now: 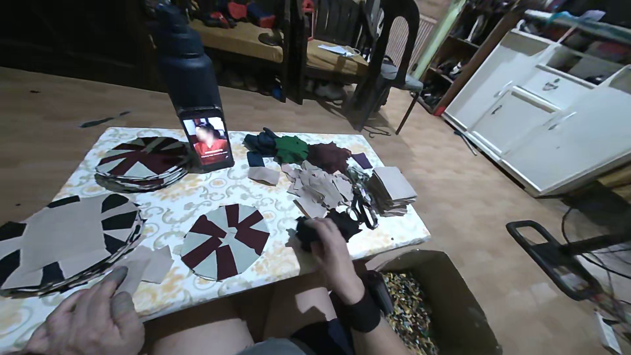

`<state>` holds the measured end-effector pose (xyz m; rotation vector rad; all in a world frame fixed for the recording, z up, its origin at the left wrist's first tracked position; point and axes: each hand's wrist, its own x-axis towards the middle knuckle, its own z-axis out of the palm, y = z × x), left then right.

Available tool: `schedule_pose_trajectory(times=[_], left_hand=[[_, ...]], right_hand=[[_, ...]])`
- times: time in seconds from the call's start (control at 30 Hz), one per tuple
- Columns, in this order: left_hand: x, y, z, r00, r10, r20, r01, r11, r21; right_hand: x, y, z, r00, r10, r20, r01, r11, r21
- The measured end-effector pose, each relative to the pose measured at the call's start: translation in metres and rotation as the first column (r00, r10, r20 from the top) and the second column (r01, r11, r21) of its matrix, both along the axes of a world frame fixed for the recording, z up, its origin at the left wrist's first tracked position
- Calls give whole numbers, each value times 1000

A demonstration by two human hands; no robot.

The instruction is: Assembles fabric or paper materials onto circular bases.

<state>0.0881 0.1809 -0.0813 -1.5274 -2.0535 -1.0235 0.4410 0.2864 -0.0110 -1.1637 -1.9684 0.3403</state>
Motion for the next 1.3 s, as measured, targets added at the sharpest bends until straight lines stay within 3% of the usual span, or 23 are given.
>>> schedule_pose_trajectory(times=[0.07, 0.17, 0.23, 0.43, 0.63, 0.77, 0.9, 1.3], left_hand=[[0, 1, 0, 1000, -1, 2, 1, 1000, 8], [0, 2, -2, 1000, -1, 4, 1, 1000, 31], [0, 4, -4, 1000, 10, -12, -9, 999, 51], [0, 2, -4, 1000, 13, -23, -12, 999, 53], [0, 1, -4, 1000, 12, 16, -13, 999, 36], [-3, 3, -9, 1000, 11, 17, -11, 998, 55], [-2, 2, -8, 1000, 2, 4, -2, 998, 57], [0, 3, -5, 1000, -9, 24, 9, 999, 40]], right_hand=[[17, 3, 8, 995, -98, -5, 99, 995, 19], [40, 9, 8, 940, -306, 155, 310, 951, -2], [50, 10, 1, 915, -342, 213, 357, 934, -31], [66, 11, -13, 948, -313, 49, 317, 944, -95], [62, 25, -7, 917, -390, 79, 396, 915, -77], [54, 31, -15, 873, -487, -9, 482, 861, 159], [49, 30, -21, 885, -462, 56, 420, 844, 332], [60, 33, -16, 941, -325, 93, 312, 941, 132]])
